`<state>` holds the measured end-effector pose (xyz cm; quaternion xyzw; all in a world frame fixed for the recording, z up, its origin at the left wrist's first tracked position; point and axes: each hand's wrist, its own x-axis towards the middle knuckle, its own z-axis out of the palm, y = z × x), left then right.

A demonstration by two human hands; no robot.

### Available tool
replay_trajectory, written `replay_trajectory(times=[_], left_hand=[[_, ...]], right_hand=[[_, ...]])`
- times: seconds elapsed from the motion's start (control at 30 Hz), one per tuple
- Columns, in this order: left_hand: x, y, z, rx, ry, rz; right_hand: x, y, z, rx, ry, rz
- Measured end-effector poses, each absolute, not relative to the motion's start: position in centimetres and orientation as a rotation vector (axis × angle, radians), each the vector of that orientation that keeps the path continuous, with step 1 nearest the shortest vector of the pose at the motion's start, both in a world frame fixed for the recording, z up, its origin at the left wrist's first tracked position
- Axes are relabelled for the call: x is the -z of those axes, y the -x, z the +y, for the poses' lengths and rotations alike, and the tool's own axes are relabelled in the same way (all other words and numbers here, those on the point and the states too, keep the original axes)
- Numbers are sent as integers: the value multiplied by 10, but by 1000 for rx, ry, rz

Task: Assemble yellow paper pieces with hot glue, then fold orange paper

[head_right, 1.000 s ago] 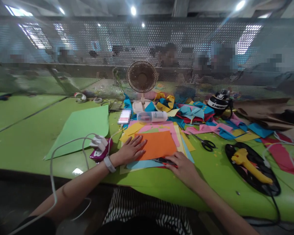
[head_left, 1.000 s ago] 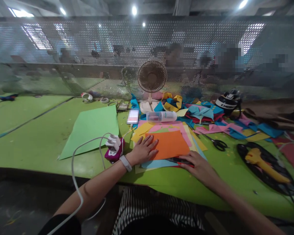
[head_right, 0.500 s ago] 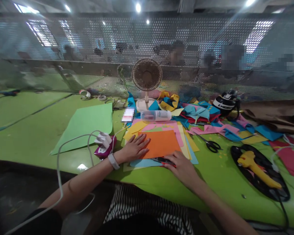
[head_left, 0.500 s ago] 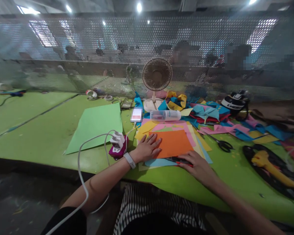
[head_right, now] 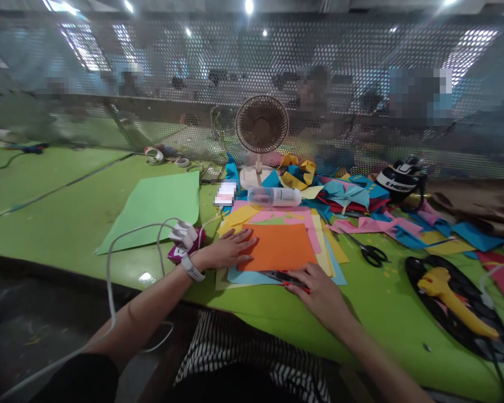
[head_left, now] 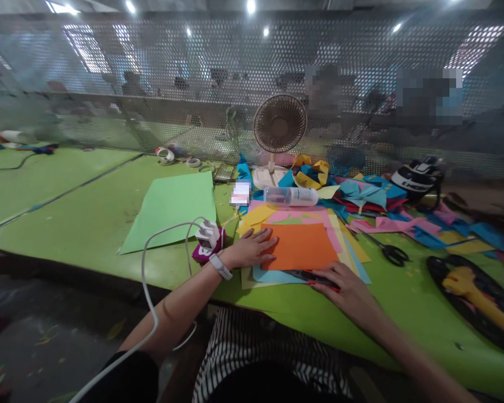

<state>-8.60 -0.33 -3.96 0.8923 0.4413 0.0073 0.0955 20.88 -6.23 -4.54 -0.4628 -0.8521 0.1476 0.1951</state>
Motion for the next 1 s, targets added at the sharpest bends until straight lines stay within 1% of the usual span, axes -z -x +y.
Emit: replay_trajectory(times=[0.17, 0.4, 0.87, 1.0], left_hand=[[41, 85, -4, -6, -2646, 1308], [45, 86, -2, -23, -2643, 1276], [41, 83, -7, -39, -2647, 1302], [44, 84, -7, -71, -2646, 1313]], right_hand=[[46, -197, -59, -385, 1260, -2383], [43, -200, -61, -531, 1278, -2401], [43, -184, -57, -594, 1222, -2397], [39, -182, -63, -746, 1153, -2428]])
